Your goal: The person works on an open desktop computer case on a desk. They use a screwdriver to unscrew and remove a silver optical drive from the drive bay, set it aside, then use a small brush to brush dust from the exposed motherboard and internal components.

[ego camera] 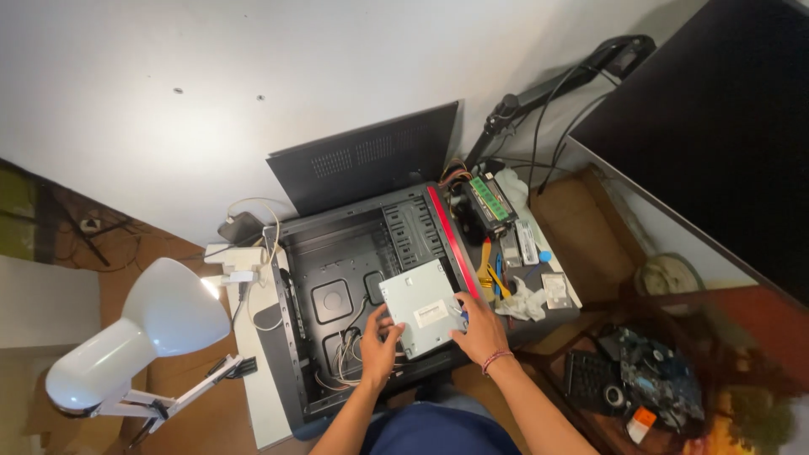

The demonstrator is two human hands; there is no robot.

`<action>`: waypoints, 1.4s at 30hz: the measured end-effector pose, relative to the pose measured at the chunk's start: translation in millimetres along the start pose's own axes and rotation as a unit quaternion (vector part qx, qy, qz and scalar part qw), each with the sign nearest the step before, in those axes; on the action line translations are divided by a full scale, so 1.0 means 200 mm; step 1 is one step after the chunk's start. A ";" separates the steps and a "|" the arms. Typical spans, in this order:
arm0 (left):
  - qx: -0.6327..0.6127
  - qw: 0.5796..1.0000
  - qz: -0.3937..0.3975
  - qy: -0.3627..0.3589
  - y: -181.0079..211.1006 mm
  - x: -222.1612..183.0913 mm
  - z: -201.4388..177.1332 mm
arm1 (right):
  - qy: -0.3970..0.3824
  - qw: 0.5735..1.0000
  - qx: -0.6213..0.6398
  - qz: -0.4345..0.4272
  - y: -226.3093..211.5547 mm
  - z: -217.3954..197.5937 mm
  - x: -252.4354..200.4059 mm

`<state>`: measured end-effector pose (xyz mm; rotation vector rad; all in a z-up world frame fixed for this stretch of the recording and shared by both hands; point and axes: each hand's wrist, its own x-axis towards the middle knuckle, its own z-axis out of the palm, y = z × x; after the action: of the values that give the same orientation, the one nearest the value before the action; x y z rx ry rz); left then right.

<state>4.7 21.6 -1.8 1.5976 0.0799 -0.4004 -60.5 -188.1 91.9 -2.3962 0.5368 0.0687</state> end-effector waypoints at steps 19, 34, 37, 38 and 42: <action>-0.137 0.968 -0.163 -0.130 0.08 0.00 -0.17 | 0.060 0.985 0.140 -0.084 -0.34 0.04 -0.35; -0.039 0.987 -0.021 -0.156 0.10 -0.02 -0.17 | 0.063 0.988 0.059 -0.129 -0.43 0.15 -0.34; -0.036 0.988 -0.025 -0.149 0.09 -0.02 -0.17 | 0.024 0.995 0.038 -0.087 -0.48 0.14 -0.34; -0.035 0.988 -0.020 -0.151 0.08 -0.01 -0.17 | 0.020 0.995 0.018 -0.100 -0.48 0.15 -0.34; -0.032 0.988 -0.014 -0.150 0.10 -0.02 -0.17 | -0.008 0.993 -0.057 -0.100 -0.48 0.16 -0.31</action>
<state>14.4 54.1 19.3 1.4589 -0.1140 -0.6490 -76.3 -79.5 137.2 -2.5460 0.2908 0.0312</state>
